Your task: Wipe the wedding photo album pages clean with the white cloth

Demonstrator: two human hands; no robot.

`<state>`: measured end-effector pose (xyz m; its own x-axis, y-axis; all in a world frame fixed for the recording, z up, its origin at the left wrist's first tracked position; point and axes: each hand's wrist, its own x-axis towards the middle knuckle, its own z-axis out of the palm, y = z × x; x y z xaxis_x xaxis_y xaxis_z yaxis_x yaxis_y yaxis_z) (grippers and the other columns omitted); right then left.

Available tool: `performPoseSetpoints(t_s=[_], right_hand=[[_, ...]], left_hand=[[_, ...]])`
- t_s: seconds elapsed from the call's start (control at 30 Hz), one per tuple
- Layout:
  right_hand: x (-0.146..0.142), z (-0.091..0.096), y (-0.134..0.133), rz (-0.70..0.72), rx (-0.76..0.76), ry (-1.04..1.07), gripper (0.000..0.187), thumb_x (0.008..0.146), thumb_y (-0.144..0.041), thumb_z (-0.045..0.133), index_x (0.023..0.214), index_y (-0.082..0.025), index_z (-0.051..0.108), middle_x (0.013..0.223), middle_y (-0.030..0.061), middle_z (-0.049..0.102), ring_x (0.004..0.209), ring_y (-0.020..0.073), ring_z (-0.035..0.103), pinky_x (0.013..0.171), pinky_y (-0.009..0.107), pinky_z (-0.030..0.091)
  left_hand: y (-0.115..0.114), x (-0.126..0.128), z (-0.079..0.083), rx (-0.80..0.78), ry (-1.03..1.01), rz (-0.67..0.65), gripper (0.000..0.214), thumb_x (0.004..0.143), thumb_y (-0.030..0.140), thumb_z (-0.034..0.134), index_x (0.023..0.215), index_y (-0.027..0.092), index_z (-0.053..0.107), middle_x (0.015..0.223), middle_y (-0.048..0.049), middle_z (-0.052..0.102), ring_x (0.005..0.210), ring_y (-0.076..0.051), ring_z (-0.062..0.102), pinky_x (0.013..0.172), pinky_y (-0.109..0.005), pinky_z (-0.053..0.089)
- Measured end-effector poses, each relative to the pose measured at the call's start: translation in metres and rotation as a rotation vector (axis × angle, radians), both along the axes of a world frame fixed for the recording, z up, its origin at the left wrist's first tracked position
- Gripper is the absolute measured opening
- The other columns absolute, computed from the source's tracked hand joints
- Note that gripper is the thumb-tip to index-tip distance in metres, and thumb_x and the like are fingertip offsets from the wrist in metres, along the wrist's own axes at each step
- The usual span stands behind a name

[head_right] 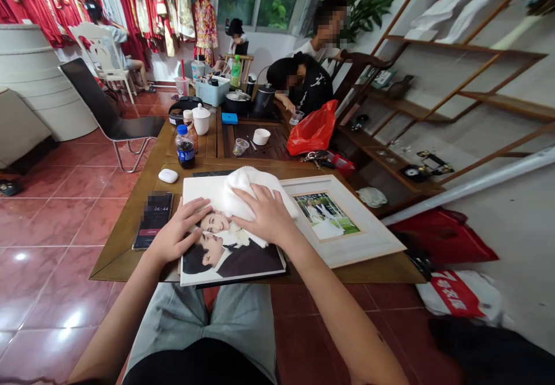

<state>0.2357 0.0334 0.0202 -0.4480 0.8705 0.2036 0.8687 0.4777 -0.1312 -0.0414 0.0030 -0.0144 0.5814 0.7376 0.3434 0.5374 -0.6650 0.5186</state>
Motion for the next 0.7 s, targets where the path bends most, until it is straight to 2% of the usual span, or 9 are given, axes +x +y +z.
performPoseSetpoints(t_s=[0.2, 0.33, 0.47, 0.7], right_hand=[[0.025, -0.015, -0.069, 0.068, 0.105, 0.012, 0.065, 0.094, -0.057, 0.058, 0.152, -0.029, 0.052, 0.134, 0.0161, 0.057, 0.121, 0.0358, 0.053, 0.101, 0.051, 0.041], [0.032, -0.022, -0.095, 0.100, 0.173, 0.013, 0.067, 0.091, -0.052, 0.061, 0.152, -0.028, 0.052, 0.136, 0.0161, 0.054, 0.121, 0.0356, 0.052, 0.100, 0.049, 0.040], [0.024, -0.021, -0.094, 0.131, 0.185, 0.015, 0.070, 0.088, -0.051, 0.064, 0.152, -0.027, 0.052, 0.134, 0.0166, 0.054, 0.124, 0.0364, 0.051, 0.102, 0.050, 0.037], [0.001, -0.013, -0.065, 0.179, 0.077, 0.001, 0.076, 0.082, -0.050, 0.073, 0.152, -0.028, 0.054, 0.136, 0.0173, 0.056, 0.125, 0.0387, 0.051, 0.103, 0.053, 0.036]], left_hand=[[0.001, 0.001, -0.001, 0.027, -0.017, -0.008, 0.055, 0.102, 0.030, 0.044, 0.156, 0.018, 0.046, 0.162, -0.0164, 0.044, 0.153, -0.034, 0.036, 0.129, -0.060, 0.016], [0.002, 0.001, -0.002, 0.032, -0.022, -0.015, 0.055, 0.101, 0.029, 0.045, 0.155, 0.017, 0.047, 0.161, -0.0178, 0.045, 0.152, -0.035, 0.037, 0.128, -0.061, 0.017], [0.002, 0.000, -0.003, 0.033, -0.025, -0.026, 0.055, 0.102, 0.029, 0.045, 0.156, 0.016, 0.046, 0.161, -0.0187, 0.044, 0.153, -0.035, 0.036, 0.128, -0.062, 0.019], [0.004, 0.000, -0.006, 0.072, -0.025, -0.022, 0.055, 0.103, 0.029, 0.046, 0.157, 0.017, 0.045, 0.162, -0.0185, 0.043, 0.153, -0.035, 0.034, 0.128, -0.063, 0.017]])
